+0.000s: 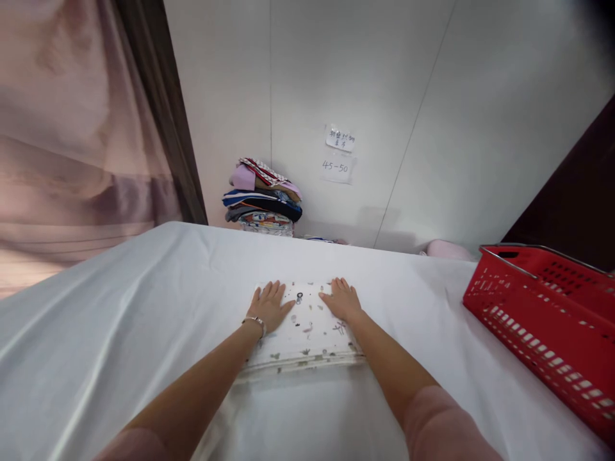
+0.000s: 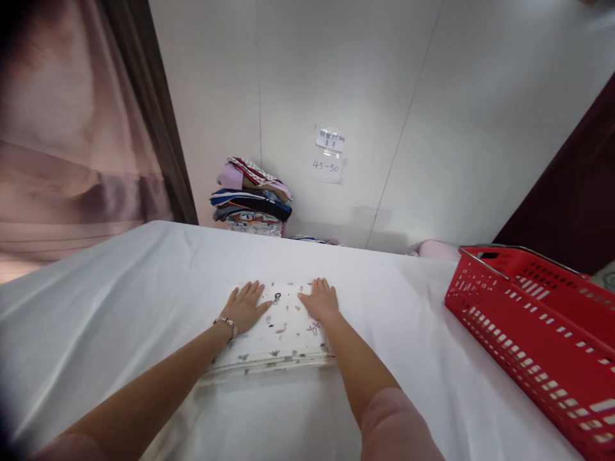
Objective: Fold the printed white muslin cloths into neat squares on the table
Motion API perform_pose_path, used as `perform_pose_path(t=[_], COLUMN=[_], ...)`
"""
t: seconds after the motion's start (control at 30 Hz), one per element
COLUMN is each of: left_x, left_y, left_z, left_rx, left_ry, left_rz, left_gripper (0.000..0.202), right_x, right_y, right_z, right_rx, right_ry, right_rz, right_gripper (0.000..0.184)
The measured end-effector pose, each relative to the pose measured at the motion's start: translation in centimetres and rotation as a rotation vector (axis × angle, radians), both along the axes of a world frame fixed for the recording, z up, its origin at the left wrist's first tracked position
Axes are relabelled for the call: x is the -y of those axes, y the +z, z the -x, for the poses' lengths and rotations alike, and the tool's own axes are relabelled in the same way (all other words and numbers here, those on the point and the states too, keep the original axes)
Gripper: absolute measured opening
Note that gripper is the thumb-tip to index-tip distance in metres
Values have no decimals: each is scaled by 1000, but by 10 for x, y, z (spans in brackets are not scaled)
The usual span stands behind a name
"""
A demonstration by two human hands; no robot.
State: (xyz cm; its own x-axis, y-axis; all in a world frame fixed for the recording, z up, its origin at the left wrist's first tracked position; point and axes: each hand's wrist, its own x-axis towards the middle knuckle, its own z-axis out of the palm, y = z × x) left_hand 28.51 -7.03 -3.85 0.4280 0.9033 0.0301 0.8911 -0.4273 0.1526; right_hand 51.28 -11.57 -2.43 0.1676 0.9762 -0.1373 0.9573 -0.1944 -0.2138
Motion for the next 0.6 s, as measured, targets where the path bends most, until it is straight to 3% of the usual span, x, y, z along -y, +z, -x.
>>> perform_pose_path(t=[0.13,0.27,0.37,0.47,0.6], left_x=[-2,-6,-2,6,12], left_y=[1,12,18,14,3], left_z=[0,-5,-13,-18,-19], left_rx=[4,-6,5,18,32], left_ry=[-6,23,-2,-105,-126], left_rz=[9,102,76,23,37], left_gripper=[71,72,74,73,73], right_x=[1,1,2,1,-4], right_y=[-4,-5,-6,-4,6], right_z=[-2,0,-1,-3,5], right_rx=[-12,-1,6,3,33], right_ry=[4,9,7,6,-11], right_rz=[-17,-37,-31,-26,31], right_gripper=[80,79,80,80,79])
